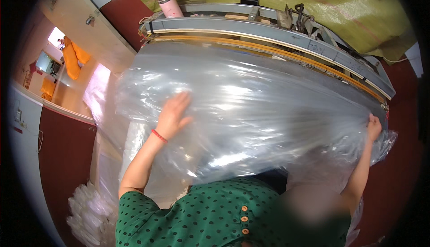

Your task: The recorder is pulling and positioning a large sheet of plastic film over a machine bar.

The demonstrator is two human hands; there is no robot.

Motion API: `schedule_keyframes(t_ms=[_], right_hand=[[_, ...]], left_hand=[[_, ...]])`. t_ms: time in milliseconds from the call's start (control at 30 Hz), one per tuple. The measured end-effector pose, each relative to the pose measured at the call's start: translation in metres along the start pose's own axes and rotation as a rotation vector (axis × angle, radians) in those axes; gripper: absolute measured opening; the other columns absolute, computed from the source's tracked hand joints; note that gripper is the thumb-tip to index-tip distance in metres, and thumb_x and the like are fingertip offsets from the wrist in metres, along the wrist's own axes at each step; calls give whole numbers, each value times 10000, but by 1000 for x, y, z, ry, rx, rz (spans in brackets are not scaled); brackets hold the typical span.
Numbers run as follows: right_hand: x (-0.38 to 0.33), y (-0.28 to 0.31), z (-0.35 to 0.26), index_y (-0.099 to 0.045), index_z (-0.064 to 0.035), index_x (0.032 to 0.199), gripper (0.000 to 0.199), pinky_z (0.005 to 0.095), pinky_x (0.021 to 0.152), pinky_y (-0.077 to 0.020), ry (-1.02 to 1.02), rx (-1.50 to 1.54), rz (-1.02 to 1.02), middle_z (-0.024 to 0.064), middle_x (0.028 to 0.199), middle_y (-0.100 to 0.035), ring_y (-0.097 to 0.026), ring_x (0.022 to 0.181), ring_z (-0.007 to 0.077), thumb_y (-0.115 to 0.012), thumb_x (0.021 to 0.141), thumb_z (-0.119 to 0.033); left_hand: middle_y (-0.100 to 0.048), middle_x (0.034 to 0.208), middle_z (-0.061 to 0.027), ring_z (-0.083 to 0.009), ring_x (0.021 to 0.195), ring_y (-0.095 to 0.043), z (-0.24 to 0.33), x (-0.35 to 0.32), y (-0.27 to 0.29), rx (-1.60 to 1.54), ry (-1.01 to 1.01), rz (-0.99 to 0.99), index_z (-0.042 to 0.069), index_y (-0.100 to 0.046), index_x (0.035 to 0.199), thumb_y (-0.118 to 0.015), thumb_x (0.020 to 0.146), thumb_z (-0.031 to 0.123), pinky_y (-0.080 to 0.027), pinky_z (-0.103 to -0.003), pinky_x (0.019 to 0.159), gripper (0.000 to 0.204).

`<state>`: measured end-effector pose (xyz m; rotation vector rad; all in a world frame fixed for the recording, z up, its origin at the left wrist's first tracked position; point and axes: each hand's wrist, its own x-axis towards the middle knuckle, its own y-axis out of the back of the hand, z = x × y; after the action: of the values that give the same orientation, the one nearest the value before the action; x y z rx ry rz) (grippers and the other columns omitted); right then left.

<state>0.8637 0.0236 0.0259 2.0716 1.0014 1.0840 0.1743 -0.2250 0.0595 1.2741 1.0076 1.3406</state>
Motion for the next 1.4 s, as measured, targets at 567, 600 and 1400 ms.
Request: schedule_keyframes(t_ms=[567, 600, 1400], right_hand=[[28, 46, 117, -611, -133, 934, 389, 405, 723, -419, -298, -318, 31, 122, 935, -601, -550, 878, 322, -485, 778, -466], [28, 46, 113, -611, -133, 934, 389, 405, 723, -419, -285, -315, 19, 122, 935, -601, -550, 878, 322, -485, 778, -466], [21, 43, 108, -592, -103, 894, 373, 379, 657, -411, -201, -185, 49, 120, 820, -604, -548, 747, 307, -498, 787, -448]], left_hand=[[-452, 1190, -113, -300, 969, -513, -75, -94, 6, 239, 320, -379, 132, -518, 1069, -584, 707, 123, -473, -391, 716, 368], [-452, 1190, -113, -300, 969, -513, -74, -94, 10, 239, 338, -384, 132, -518, 1069, -584, 707, 123, -473, -391, 716, 368], [-597, 674, -55, -151, 645, -553, -79, -12, 164, -107, 102, -532, 16, -591, 856, -628, 708, 36, -450, -244, 638, 153]])
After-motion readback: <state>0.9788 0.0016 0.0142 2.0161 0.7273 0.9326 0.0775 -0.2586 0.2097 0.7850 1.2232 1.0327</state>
